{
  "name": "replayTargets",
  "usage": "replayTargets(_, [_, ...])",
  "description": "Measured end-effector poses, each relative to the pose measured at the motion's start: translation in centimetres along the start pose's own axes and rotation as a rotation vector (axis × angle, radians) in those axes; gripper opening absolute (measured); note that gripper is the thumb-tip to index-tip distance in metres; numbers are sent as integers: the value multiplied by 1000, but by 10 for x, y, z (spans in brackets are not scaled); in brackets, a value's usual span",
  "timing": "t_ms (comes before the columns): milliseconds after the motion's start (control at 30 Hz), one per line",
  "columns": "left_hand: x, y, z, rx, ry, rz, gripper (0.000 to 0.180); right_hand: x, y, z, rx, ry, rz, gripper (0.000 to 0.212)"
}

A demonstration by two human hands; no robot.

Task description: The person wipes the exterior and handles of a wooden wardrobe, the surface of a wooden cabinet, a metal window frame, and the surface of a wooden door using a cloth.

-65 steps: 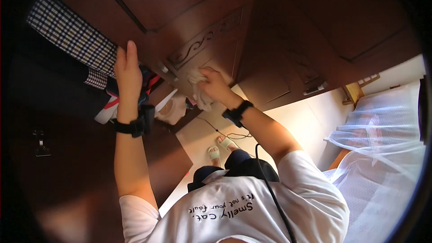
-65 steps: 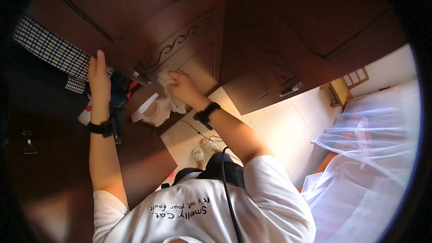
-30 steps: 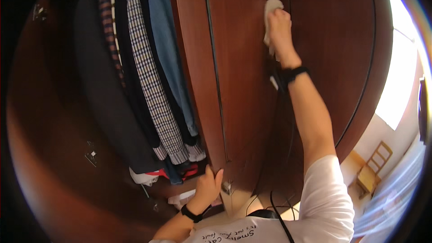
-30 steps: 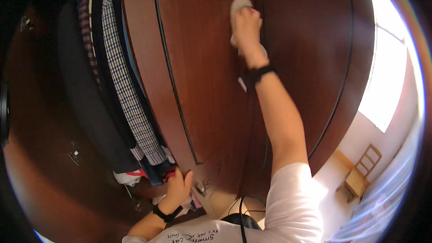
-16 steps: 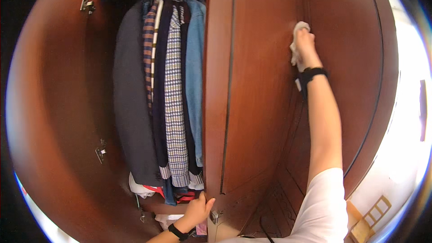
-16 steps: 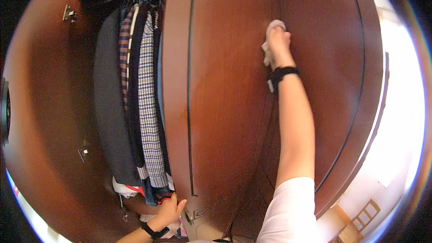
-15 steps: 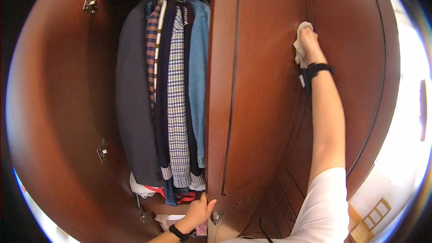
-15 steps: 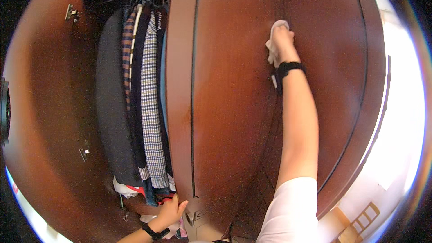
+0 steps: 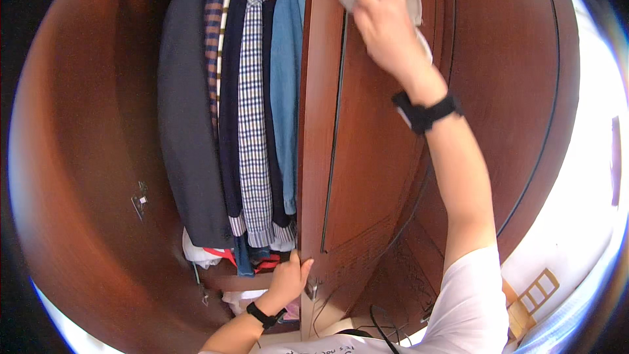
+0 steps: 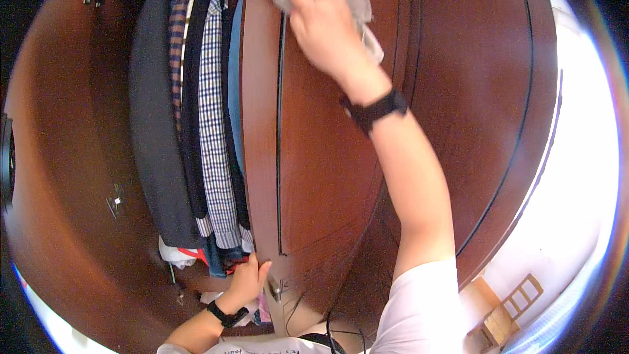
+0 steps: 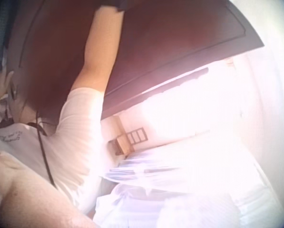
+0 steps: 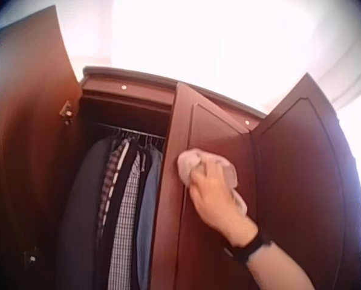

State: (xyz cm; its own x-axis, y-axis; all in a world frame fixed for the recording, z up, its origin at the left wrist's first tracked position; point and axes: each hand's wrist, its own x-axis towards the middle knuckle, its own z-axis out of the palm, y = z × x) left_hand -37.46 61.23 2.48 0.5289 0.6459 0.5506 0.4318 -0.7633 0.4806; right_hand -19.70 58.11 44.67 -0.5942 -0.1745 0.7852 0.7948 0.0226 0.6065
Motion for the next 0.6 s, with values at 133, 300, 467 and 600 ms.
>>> replayTargets(133, [4,4,-2,-84,-92,14,48,-87,-57,-36,99,-198,96,11])
replayTargets(300, [-7,-2,-11,-246,-94,84,54,-176,-136,-51,243,-335,203,18])
replayTargets(467, [-12,8,-14,-290,-99,91,52,-277,-213,-78,316,-491,367,16])
replayTargets(600, [-8,11,-7,-326,-65,167,60,-348,-263,-100,413,-609,453,11])
